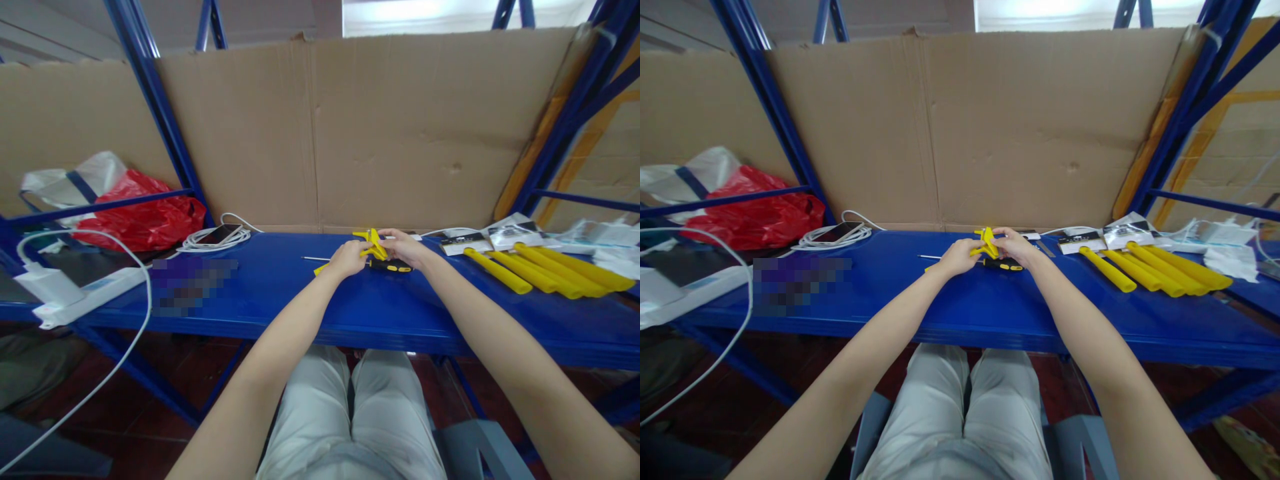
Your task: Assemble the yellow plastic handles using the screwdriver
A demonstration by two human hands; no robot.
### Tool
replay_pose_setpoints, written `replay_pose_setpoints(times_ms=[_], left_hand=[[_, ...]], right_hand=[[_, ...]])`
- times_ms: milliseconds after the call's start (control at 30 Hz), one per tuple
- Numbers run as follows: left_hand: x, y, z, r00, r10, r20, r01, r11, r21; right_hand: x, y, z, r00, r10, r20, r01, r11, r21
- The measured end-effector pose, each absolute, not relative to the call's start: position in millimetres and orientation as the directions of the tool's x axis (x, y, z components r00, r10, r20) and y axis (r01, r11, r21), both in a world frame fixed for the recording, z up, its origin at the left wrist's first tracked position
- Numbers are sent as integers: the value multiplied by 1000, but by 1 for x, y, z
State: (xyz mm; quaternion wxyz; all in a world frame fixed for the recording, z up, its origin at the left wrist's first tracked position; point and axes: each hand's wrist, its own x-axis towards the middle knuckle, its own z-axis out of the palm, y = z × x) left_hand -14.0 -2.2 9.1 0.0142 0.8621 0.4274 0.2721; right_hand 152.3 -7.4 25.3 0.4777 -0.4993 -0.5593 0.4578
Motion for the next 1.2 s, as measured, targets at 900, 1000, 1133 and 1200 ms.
replay_pose_setpoints(times_ms=[900,1000,1133,1200], left_hand=[[-17,0,12,424,740,522,673,-643,366],[-17,2,12,404,755,516,653,-633,416],[-17,5,11,376,786,490,604,-609,514],[-16,6,10,362,799,481,579,-597,555]], right_hand=[[152,-7,23,-138,987,84,71,94,-993],[150,-9,24,-128,989,77,63,85,-994],[150,-9,24,-132,988,82,59,91,-994],[150,-9,24,-136,986,95,53,103,-993]])
